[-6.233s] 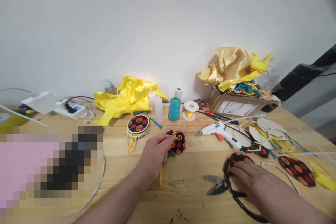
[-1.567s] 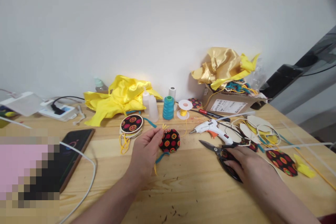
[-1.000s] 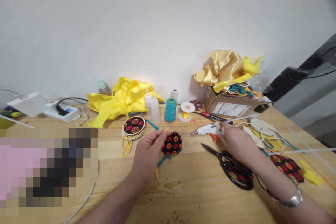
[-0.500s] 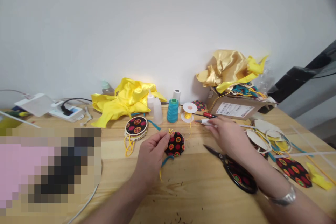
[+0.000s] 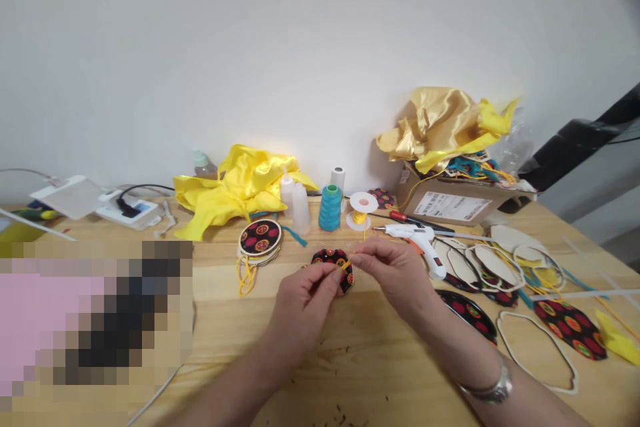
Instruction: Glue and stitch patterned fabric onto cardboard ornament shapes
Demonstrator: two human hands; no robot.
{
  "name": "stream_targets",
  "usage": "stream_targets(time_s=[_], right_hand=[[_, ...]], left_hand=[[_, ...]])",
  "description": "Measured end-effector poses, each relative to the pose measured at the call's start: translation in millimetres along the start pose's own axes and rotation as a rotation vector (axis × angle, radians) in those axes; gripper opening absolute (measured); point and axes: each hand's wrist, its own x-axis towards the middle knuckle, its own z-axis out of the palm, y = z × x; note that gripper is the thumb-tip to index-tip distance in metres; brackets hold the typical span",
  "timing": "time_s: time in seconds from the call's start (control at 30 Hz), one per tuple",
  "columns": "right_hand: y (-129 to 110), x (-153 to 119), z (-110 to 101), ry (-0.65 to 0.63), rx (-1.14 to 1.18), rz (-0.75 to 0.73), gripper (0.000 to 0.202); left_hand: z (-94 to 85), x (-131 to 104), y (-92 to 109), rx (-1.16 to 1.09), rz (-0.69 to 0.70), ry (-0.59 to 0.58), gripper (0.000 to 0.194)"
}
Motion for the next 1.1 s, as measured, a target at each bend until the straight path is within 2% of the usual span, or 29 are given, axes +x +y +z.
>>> stream_targets(time_s=[0.07,0.13,0.2,0.27,0.37,0.43,0.5,0.57,0.67,0.8,0.87,0.9,0.93,1.03,1.1], right_hand=[[-1,1,-6,0.109,-0.051,-0.069,0.011],[-2,1,-10,0.241,-0.077,-0.150,0.008],[-2,-1,-12,0.326,-0.120,-0.256,0.005],[-2,-4,-11,0.336,-0.211,-0.384,0.004],[-1,-13,-6,0.234,-0.396,-0.637,0.008],[1,-19,-2,0.079,-0.519,-0.840,0.011],[4,-24,3,-0.120,-0.662,-1.011,0.015],[8,-27,8,-0.279,-0.807,-1.108,0.019],[13,-30,16,-0.366,-0.924,-1.153,0.023],[16,-32,19,-0.443,-0.946,-1.124,0.023],[14,-32,17,-0.477,-0.802,-1.049,0.027],[13,-32,16,-0.464,-0.689,-0.965,0.030],[12,-31,14,-0.410,-0.566,-0.842,0.033],[11,-22,9,-0.128,-0.242,-0.344,0.036],[13,-13,5,-0.016,-0.038,-0.057,0.035]], left_hand=[[-2.6,0,0,0.098,0.167,0.166,0.020],[-5.7,0,2,0.165,0.243,0.314,0.020],[-7.1,0,4,0.103,0.121,0.282,0.022],[-6.0,0,4,-0.073,-0.143,0.094,0.038],[-1.9,3,0,-0.406,-0.527,-0.203,0.048],[0.1,5,-4,-0.636,-0.642,-0.286,0.042],[0.8,7,-8,-0.801,-0.655,-0.279,0.032],[0.6,8,-11,-0.850,-0.638,-0.235,0.023],[-0.4,10,-14,-0.816,-0.590,-0.149,0.013],[-1.7,12,-18,-0.802,-0.491,-0.076,0.010],[-1.8,12,-18,-0.789,-0.449,-0.055,0.010],[-1.7,12,-17,-0.778,-0.432,-0.050,0.010],[-1.6,12,-16,-0.763,-0.413,-0.047,0.011],[-0.8,11,-11,-0.679,-0.337,-0.062,0.015],[-0.2,9,-7,-0.597,-0.294,-0.088,0.017]])
